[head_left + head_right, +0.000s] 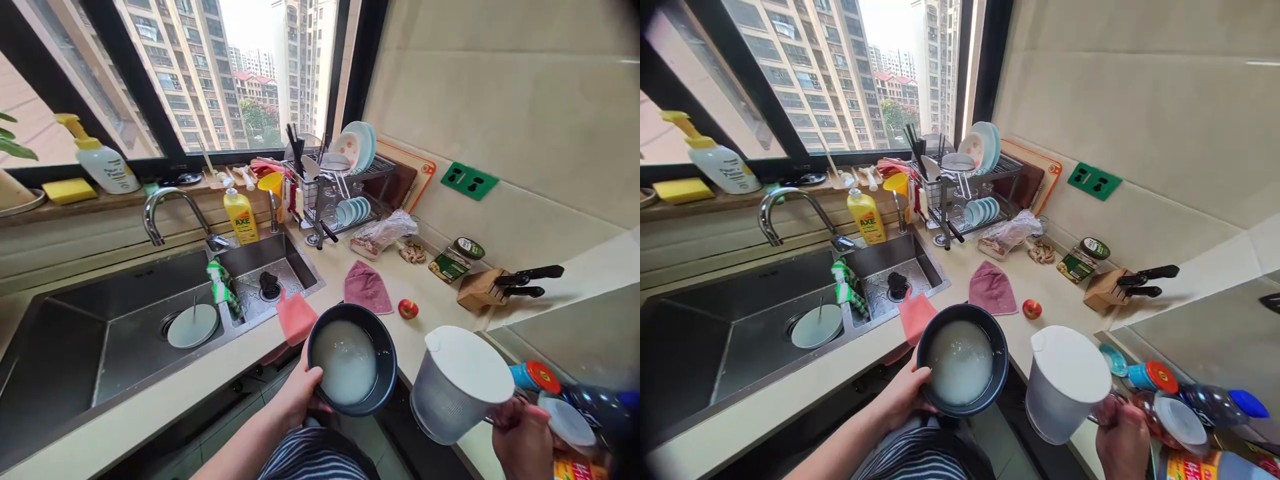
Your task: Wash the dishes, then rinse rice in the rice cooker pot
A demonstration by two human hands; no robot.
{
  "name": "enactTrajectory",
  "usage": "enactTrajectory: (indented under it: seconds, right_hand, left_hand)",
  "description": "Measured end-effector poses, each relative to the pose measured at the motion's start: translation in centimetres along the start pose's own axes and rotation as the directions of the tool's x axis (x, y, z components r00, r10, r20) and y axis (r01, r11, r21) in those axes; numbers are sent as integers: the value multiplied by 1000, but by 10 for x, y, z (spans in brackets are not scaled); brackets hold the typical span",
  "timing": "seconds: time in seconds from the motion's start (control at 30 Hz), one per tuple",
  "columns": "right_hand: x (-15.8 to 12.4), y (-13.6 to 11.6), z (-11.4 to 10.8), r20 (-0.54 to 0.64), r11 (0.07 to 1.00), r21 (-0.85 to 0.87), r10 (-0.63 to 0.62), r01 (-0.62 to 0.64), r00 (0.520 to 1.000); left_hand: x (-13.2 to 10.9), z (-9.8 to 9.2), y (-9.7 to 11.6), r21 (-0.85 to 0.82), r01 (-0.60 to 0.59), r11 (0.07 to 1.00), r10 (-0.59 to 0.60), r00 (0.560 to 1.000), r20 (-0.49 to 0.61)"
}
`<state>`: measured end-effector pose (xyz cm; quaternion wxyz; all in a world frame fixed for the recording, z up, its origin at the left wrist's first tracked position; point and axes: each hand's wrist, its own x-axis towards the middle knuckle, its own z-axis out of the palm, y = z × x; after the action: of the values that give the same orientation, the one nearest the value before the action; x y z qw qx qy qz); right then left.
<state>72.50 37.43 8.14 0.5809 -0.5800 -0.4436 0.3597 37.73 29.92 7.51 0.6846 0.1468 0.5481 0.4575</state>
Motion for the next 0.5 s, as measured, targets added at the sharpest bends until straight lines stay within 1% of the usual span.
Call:
enactTrajectory:
  seconds: [0.03, 0.1, 0.2, 0.27, 0.3, 0.37, 0.43, 0.5]
  right_hand:
    - [5, 11, -10, -40, 998, 57, 34, -32, 999]
    - [14, 32, -29, -87, 993, 105, 54, -44, 995]
    - [27, 57, -49, -150, 996, 89, 41, -28, 988]
    - [35, 66, -57, -188, 1000, 10, 4, -2, 982]
    - [40, 69, -60, -195, 998, -58, -24, 13, 981]
    - [49, 71, -66, -170, 976, -217, -70, 31, 983]
    - [52, 68, -74, -132, 943, -334, -53, 6, 990]
    - [46, 65, -82, -115, 927, -372, 0, -43, 993]
  left_hand:
    - [5, 9, -2, -1, 0, 1000, 0, 1000, 9]
    - [15, 25, -5, 17, 4, 1000, -4, 1000, 19]
    - [26, 47, -8, 70, 14, 997, -15, 1000, 20]
    - [32, 63, -10, 92, 27, 995, -30, 999, 34]
    - [35, 70, -11, 97, 35, 995, -40, 998, 45]
    - [40, 84, -13, 102, 48, 994, -54, 997, 60]
    - [45, 95, -16, 110, 54, 992, -62, 996, 70]
    - [50, 103, -17, 131, 67, 989, -78, 994, 80]
